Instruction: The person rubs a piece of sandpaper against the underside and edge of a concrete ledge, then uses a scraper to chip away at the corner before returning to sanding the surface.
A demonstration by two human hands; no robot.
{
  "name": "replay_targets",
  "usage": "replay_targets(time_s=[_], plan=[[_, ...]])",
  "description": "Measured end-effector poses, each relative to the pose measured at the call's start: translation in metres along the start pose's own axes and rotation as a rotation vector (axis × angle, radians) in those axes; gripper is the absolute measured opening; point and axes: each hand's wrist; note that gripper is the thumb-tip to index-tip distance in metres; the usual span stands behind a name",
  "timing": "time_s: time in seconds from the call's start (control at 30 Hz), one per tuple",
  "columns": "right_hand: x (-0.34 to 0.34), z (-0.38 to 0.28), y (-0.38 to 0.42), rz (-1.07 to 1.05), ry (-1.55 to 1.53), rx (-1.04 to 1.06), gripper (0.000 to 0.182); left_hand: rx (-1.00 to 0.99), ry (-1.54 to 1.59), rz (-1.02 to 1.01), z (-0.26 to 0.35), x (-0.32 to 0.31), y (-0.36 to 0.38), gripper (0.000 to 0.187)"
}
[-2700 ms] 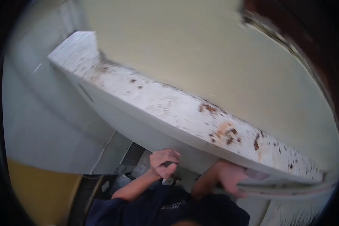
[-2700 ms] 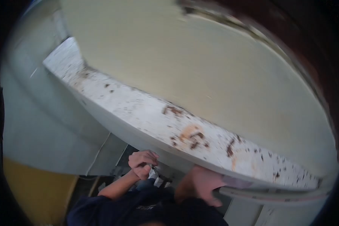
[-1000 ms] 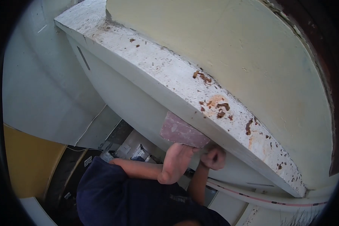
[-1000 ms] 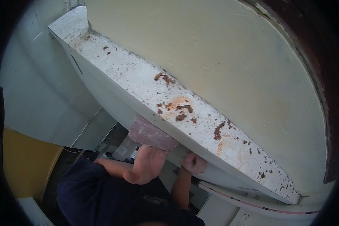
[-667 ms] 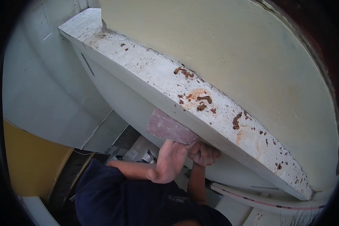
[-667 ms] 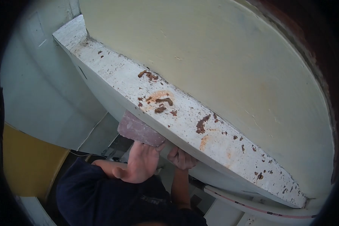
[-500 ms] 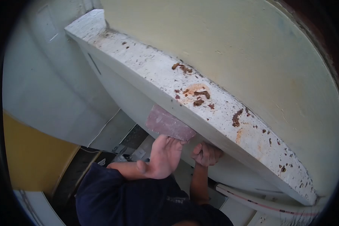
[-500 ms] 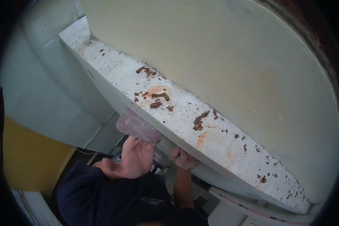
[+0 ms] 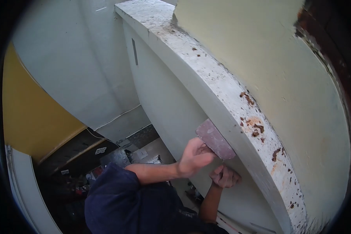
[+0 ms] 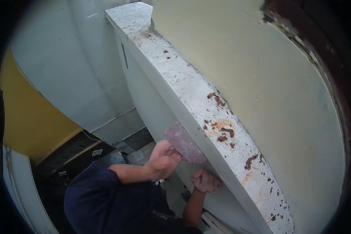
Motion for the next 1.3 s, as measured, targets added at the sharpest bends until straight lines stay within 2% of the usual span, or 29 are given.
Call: replay_targets(time_s=[0.07, 0.17, 0.27, 0.5, 0.6, 0.67, 0.73, 0.77, 0.8, 0.83, 0.9, 1.0, 1.03, 1.1, 1.23, 1.3], plan=[[0.000, -0.003, -0.007, -0.008, 0.025, 0.010, 0.012, 0.176, -0.130, -0.015, 0.015, -0.001, -0.016, 0.045], [-0.001, -0.004, -0.005, -0.016, 0.026, 0.000, 0.008, 0.206, -0.099, 0.001, 0.019, 0.001, -0.028, 0.047], [0.000, -0.001, 0.002, -0.045, 0.062, -0.021, 0.009, 0.252, 0.064, -0.024, 0.024, 0.006, -0.035, 0.050], [0.000, -0.014, -0.014, -0.085, 0.159, -0.016, 0.010, 0.381, 0.198, -0.094, 0.035, 0.022, -0.050, 0.052], [0.002, -0.024, -0.018, -0.183, 0.234, -0.128, 0.018, 0.369, 0.231, -0.101, 0.040, 0.031, -0.055, 0.049], [-0.005, -0.027, -0.033, 0.010, -0.036, -0.144, 0.017, 0.315, 0.188, -0.093, 0.042, 0.036, -0.056, 0.045], [0.002, -0.024, -0.042, -0.104, -0.034, -0.145, 0.019, 0.293, 0.182, -0.071, 0.045, 0.028, -0.059, 0.043], [-0.004, -0.021, -0.050, -0.048, 0.025, -0.112, 0.021, 0.250, 0.145, -0.074, 0.047, 0.027, -0.060, 0.042], [-0.010, -0.023, -0.054, 0.007, 0.072, -0.073, 0.023, 0.352, 0.177, -0.098, 0.047, 0.032, -0.060, 0.047], [-0.015, -0.023, -0.054, -0.045, 0.059, -0.053, 0.023, 0.445, 0.211, -0.121, 0.046, 0.037, -0.059, 0.052], [-0.025, -0.032, -0.048, -0.151, 0.015, -0.014, 0.023, 0.397, 0.361, -0.172, 0.047, 0.036, -0.060, 0.033], [-0.036, -0.045, -0.036, -0.291, -0.042, 0.030, 0.023, 0.320, 0.332, 0.010, 0.049, 0.028, -0.059, 0.029], [-0.037, -0.049, -0.032, -0.321, -0.053, 0.041, 0.023, 0.308, 0.345, 0.038, 0.050, 0.031, -0.057, 0.029], [-0.038, -0.049, -0.029, -0.350, -0.054, 0.063, 0.024, 0.162, -0.141, -0.116, 0.046, 0.032, -0.055, 0.052], [-0.044, -0.051, -0.023, -0.327, -0.023, 0.080, 0.024, 0.043, -0.149, -0.048, 0.041, 0.031, -0.055, 0.055], [-0.041, -0.055, -0.021, -0.303, 0.006, 0.071, 0.025, 0.037, -0.322, -0.071, 0.044, 0.032, -0.058, 0.052]])
Point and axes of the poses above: each hand's wrist, its own y-axis away from the middle knuckle, its own x-axis out of the back of the hand, z = x × y, and after that the axes turned 9 degrees about -x, right-handed
